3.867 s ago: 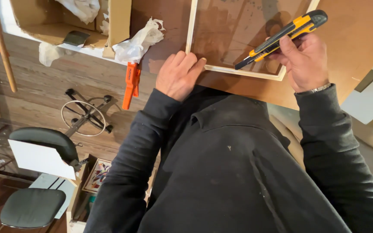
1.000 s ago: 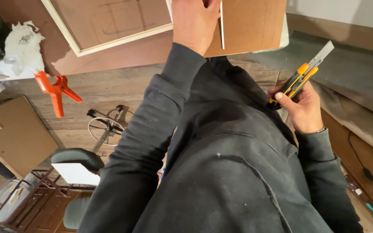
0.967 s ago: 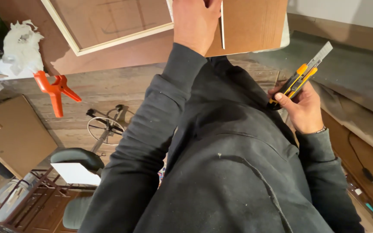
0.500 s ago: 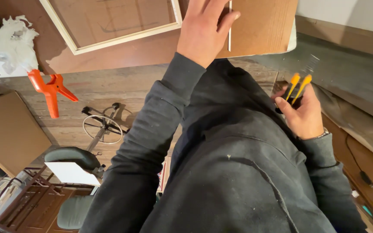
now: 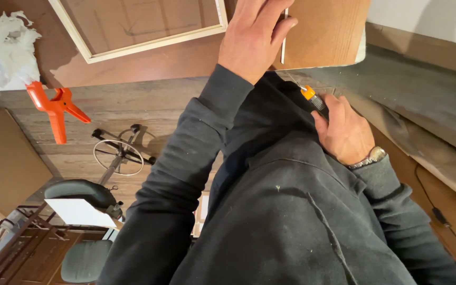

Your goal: Measuring, cutting, and fitting decorative trim onto a picture frame at a workbench.

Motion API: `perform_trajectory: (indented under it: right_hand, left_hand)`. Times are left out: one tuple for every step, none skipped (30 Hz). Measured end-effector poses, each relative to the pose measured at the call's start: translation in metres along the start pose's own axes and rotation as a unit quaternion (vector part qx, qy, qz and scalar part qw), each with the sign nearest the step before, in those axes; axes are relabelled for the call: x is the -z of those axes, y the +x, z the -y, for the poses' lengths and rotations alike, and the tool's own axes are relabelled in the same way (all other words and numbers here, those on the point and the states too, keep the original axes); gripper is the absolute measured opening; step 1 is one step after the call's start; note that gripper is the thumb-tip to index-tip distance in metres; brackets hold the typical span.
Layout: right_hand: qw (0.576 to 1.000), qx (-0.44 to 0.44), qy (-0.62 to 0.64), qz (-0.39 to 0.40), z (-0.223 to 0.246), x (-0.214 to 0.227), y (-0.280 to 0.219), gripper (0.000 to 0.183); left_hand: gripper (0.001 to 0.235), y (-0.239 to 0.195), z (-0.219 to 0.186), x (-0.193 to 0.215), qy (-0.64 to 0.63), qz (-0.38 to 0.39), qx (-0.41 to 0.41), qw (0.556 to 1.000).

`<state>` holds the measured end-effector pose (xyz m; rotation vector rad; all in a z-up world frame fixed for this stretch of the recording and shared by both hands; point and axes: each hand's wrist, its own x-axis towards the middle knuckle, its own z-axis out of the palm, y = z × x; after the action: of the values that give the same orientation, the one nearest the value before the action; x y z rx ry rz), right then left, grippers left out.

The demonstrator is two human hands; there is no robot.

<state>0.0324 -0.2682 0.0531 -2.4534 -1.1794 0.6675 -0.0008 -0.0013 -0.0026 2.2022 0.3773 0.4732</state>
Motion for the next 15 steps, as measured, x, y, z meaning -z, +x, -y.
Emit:
perform_trajectory:
  right_hand:
    - [1.0, 0.001, -0.001, 0.006, 0.001, 0.0, 0.002, 0.046]
    - [1.0, 0.0, -0.001, 0.006, 0.001, -0.001, 0.003, 0.046]
    - [1.0, -0.005, -0.001, 0.009, 0.001, -0.001, 0.004, 0.045]
    - [1.0, -0.008, -0.001, 0.011, 0.001, -0.002, 0.005, 0.045]
    - [1.0, -0.009, -0.001, 0.011, 0.001, -0.002, 0.006, 0.045]
    - [1.0, -0.013, 0.005, 0.015, 0.001, -0.003, 0.008, 0.045]
    - [1.0, -0.017, 0.011, 0.019, 0.001, -0.003, 0.009, 0.045]
    - [1.0, -0.017, 0.012, 0.021, 0.002, -0.004, 0.009, 0.045]
    - [0.999, -0.021, 0.015, 0.025, 0.002, -0.004, 0.009, 0.044]
    - [0.999, -0.024, 0.018, 0.028, 0.002, -0.004, 0.01, 0.044]
    - [0.999, -0.025, 0.019, 0.029, 0.002, -0.004, 0.01, 0.044]
    - [0.999, -0.025, 0.019, 0.028, 0.002, -0.004, 0.011, 0.044]
    - [0.999, -0.025, 0.019, 0.027, 0.002, -0.004, 0.013, 0.044]
    - [0.999, -0.026, 0.02, 0.029, 0.002, -0.003, 0.012, 0.044]
    - [0.999, -0.028, 0.02, 0.032, 0.002, -0.002, 0.012, 0.044]
  left_hand:
    - [0.032, 0.0, 0.0, 0.0, -0.002, 0.001, 0.001, 1.0]
    - [0.032, -0.001, 0.001, -0.002, -0.002, 0.002, 0.001, 1.0]
    - [0.032, -0.002, 0.001, -0.003, 0.0, 0.0, 0.003, 1.0]
    - [0.032, -0.001, 0.002, -0.004, 0.003, -0.003, 0.004, 1.0]
    - [0.032, -0.001, 0.002, -0.004, 0.002, -0.003, 0.004, 1.0]
    - [0.032, 0.0, 0.003, -0.003, 0.001, -0.009, -0.004, 1.0]
    - [0.033, 0.001, 0.003, -0.003, 0.0, -0.014, -0.013, 1.0]
    - [0.033, 0.0, 0.003, -0.002, 0.0, -0.013, -0.011, 1.0]
    - [0.032, -0.001, 0.003, -0.002, 0.001, -0.006, -0.007, 1.0]
    - [0.032, -0.001, 0.003, -0.002, 0.002, 0.001, -0.004, 1.0]
    - [0.032, -0.001, 0.002, -0.002, 0.002, 0.002, -0.004, 1.0]
    - [0.033, 0.0, 0.003, -0.002, -0.001, -0.002, -0.008, 1.0]
    - [0.033, 0.001, 0.003, -0.002, -0.004, -0.006, -0.012, 1.0]
    - [0.033, 0.0, 0.004, -0.003, -0.004, -0.005, -0.011, 1.0]
    - [0.033, -0.001, 0.004, -0.004, -0.001, -0.005, -0.011, 1.0]
